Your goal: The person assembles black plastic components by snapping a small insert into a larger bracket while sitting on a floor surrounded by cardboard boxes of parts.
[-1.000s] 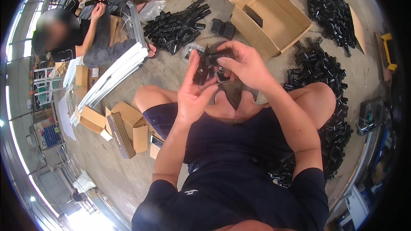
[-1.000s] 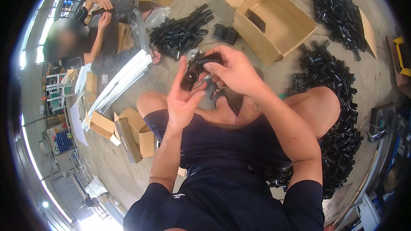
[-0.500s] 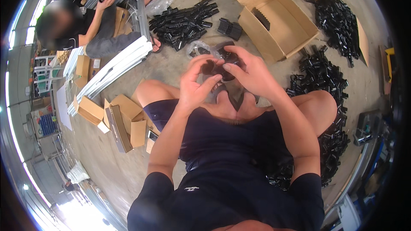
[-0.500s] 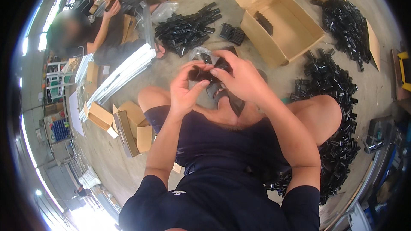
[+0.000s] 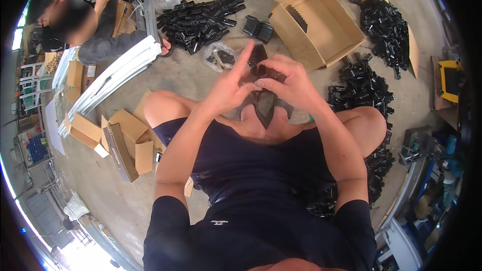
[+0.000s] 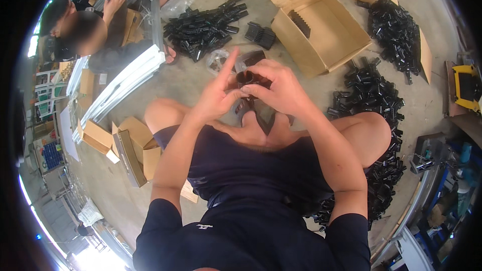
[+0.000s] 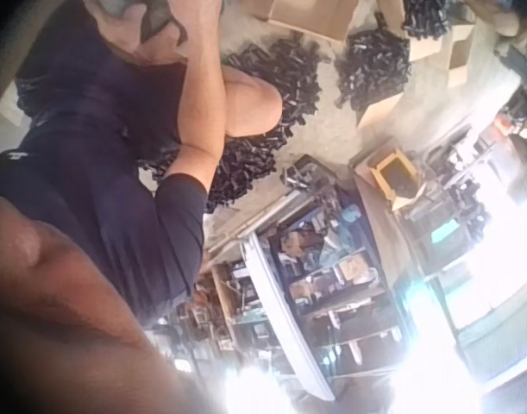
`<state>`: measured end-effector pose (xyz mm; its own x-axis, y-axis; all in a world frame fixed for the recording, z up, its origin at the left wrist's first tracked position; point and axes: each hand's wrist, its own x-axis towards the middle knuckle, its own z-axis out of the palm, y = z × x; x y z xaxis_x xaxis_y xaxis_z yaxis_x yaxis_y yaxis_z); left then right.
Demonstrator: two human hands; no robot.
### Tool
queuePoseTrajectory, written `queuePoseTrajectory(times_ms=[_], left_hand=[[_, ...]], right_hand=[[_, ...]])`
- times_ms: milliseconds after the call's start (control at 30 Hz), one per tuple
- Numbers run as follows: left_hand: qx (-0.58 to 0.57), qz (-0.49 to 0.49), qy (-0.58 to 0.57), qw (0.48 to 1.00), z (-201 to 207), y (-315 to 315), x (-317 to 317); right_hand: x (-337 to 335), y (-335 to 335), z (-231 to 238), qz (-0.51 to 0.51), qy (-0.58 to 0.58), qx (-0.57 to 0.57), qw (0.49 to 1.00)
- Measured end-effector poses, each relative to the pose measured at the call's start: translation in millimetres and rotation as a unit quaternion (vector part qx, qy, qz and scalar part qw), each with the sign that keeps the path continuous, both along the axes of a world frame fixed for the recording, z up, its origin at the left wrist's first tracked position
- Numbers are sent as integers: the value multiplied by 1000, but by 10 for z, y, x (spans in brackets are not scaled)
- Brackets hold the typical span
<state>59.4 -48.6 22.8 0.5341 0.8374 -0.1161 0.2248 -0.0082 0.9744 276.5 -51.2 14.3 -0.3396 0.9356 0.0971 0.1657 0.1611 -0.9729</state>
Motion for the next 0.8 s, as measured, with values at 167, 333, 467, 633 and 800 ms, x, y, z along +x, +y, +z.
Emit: queuePoseTrajectory(times_ms=[167, 333, 467, 633, 800], left_hand=[[45, -58, 125, 989, -141, 236, -50], [14, 15, -3, 1000, -584, 382, -151], [-99, 48, -108, 988, -739, 640, -180], [-154, 91, -143, 973, -775, 847, -292], [-113, 274, -164, 941, -674, 1140, -519]], right_hand=[[-39, 156, -81, 10, -73, -50, 996], [-214, 343, -228, -29, -87, -50, 995], [-317, 585, -542, -107, 44, -114, 987], [-463, 824, -587, -98, 64, -140, 983], [-613, 1228, -657, -158, 81, -204, 963]])
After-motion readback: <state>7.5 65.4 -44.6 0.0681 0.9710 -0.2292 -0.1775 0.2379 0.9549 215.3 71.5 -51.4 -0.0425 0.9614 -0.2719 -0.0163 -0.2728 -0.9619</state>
